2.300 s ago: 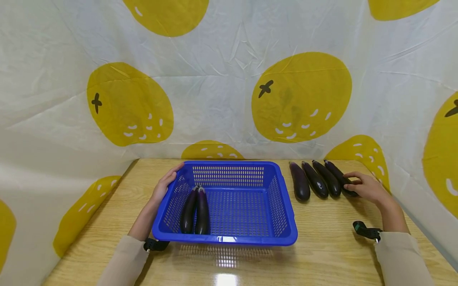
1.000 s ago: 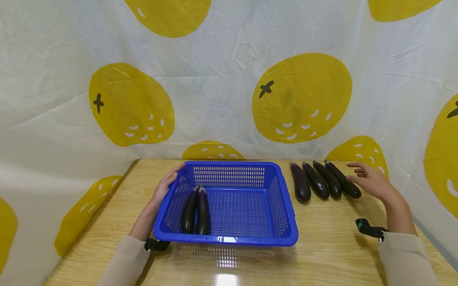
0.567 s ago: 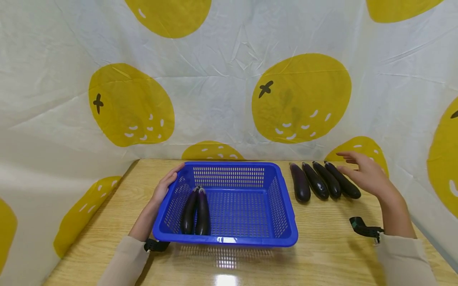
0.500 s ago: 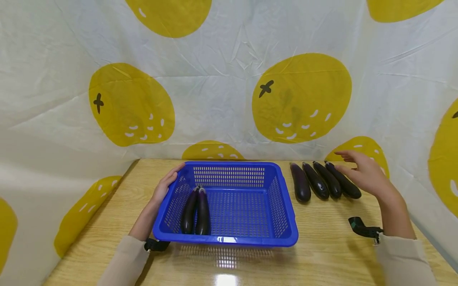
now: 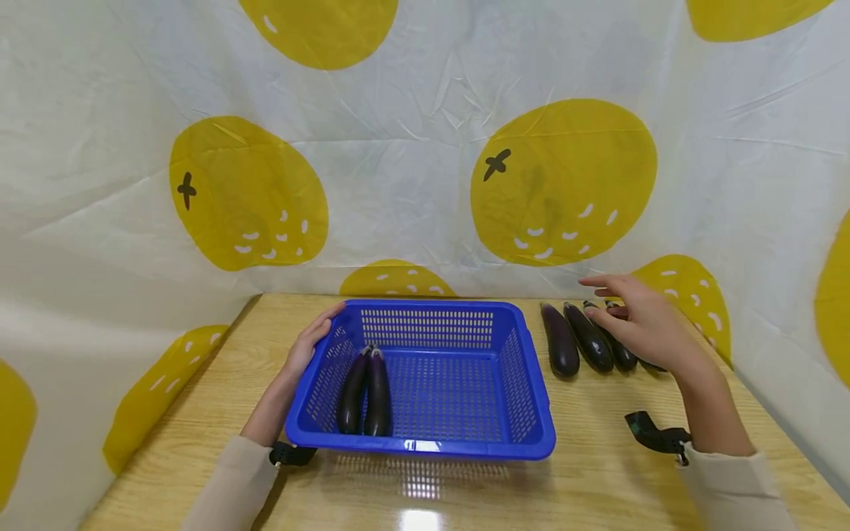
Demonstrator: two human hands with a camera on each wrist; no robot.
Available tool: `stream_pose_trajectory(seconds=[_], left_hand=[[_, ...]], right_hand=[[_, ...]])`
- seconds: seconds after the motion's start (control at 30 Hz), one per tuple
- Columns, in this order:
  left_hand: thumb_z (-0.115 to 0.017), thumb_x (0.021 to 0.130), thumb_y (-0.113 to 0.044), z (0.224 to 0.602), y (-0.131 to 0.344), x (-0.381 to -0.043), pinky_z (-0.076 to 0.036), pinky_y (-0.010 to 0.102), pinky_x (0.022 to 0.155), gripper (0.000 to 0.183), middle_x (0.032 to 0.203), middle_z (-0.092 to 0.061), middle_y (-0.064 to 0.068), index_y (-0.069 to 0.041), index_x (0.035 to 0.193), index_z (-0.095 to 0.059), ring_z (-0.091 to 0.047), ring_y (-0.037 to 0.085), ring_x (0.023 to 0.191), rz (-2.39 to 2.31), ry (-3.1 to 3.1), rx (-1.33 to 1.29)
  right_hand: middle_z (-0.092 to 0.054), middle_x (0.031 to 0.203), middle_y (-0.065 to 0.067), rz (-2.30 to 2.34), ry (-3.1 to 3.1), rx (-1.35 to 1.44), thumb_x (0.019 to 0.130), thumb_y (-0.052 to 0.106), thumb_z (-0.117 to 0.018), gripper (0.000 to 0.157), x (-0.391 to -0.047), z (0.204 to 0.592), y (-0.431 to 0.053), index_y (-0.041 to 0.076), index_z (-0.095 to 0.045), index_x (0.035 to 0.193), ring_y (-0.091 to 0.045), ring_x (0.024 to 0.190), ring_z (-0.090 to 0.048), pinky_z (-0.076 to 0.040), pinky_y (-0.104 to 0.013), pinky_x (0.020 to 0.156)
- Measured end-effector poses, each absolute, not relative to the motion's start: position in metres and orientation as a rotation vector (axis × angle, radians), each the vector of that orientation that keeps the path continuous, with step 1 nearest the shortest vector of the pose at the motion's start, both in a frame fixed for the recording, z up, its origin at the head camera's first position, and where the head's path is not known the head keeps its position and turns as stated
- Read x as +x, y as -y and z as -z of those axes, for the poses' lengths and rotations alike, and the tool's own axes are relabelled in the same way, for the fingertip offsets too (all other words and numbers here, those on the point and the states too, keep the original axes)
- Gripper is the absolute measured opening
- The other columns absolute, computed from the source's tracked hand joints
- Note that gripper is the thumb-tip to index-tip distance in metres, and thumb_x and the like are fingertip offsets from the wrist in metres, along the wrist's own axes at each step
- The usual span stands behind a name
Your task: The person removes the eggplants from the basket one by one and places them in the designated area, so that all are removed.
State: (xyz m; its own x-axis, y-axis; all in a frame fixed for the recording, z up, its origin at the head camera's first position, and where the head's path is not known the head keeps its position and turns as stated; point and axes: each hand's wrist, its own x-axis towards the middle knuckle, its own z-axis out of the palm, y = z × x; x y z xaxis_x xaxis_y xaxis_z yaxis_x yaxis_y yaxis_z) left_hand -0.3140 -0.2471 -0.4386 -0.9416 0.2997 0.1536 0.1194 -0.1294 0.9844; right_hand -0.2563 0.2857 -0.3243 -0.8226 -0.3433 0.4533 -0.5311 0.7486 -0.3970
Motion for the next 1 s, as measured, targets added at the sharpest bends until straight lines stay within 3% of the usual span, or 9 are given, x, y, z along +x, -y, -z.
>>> stream_pose_trajectory(seconds=[0.17,0.43,0.8,1.0], left_hand=[[-0.023,0.115,-0.028,0.438,0.246,-0.315,-0.042,0.017,0.109,0.056,0.173,-0.014,0.019,-0.001,0.164,-0.017,-0.030,0.022,0.151,-2.223,-2.002,0.491],[-0.022,0.115,-0.027,0.436,0.246,-0.315,-0.042,0.017,0.107,0.056,0.173,-0.012,0.020,-0.001,0.164,-0.015,-0.017,0.036,0.157,-2.214,-1.993,0.502],[-0.022,0.115,-0.027,0.440,0.247,-0.316,-0.045,0.020,0.107,0.056,0.173,-0.015,0.017,-0.004,0.165,-0.015,-0.030,0.027,0.151,-2.209,-1.977,0.461],[-0.022,0.115,-0.027,0.440,0.246,-0.316,-0.044,0.019,0.107,0.055,0.173,-0.015,0.017,-0.003,0.165,-0.015,-0.018,0.037,0.157,-2.218,-1.967,0.465]], right_hand=[[-0.060,0.138,-0.017,-0.748,2.611,0.764,0.102,0.016,-0.065,0.043,-0.255,0.320,-0.260,0.009,-0.058,0.144,-0.037,0.120,-0.061,-0.056,-0.056,0.089],[-0.061,0.144,-0.014,-0.731,2.702,0.920,0.102,0.019,-0.066,0.043,-0.270,0.301,-0.205,0.013,-0.057,0.144,-0.039,0.126,-0.063,-0.057,-0.055,0.093],[-0.061,0.143,-0.009,-0.750,2.801,1.269,0.102,0.022,-0.065,0.044,-0.298,0.284,-0.129,0.014,-0.056,0.145,-0.031,0.128,-0.062,-0.056,-0.049,0.100],[-0.063,0.142,-0.007,-0.919,2.864,1.333,0.103,0.028,-0.062,0.045,-0.317,0.294,-0.107,0.017,-0.054,0.147,-0.029,0.130,-0.062,-0.052,-0.049,0.106]])
